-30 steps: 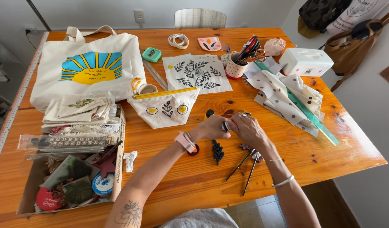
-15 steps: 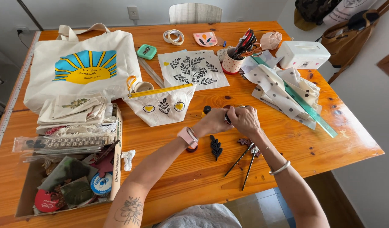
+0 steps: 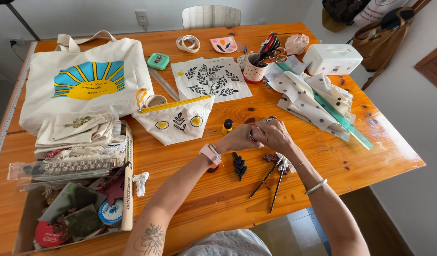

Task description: Applying a stamped heart design to a fabric pouch and then washing the stamps and brushes in a sink.

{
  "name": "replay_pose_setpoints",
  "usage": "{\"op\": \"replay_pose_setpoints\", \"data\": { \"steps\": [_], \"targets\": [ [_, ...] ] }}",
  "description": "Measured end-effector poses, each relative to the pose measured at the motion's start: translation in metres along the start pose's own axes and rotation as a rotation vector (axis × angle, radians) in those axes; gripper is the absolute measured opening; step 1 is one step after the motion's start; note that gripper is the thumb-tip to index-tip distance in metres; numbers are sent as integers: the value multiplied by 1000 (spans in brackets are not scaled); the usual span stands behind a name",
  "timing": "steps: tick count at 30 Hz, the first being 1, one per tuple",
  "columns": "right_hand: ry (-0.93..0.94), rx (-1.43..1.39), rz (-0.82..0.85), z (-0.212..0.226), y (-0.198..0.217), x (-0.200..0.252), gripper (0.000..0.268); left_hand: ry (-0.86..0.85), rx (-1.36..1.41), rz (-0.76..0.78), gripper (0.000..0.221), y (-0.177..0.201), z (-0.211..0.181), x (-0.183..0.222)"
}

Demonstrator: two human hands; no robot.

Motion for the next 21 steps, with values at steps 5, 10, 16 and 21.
{"op": "replay_pose_setpoints", "data": {
  "steps": [5,10,16,21],
  "targets": [
    [-194,-24,42,-12,-5,12,47,-3,21,-98,31,-10,28,-7],
    [-623,-40,11,-1,22,76,57,105,168,-196,52,-18,97,-26],
    [-929,128,118,-26,-24,199,61,-77,-303,-362,67,-34,164,-49],
    [-1176,121,134,-30,-58,247,40,78,-358,-411,67,-47,189,-59]
  ]
}}
Point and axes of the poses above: each hand's wrist, its own x-axis away from the middle knuckle, its own y-axis out of the back of the hand, z = x × y, the point moved 7 cm from there along -x, towards the middle knuckle, and after that the axes turned 3 degrees about y, right-handed, at the moved point
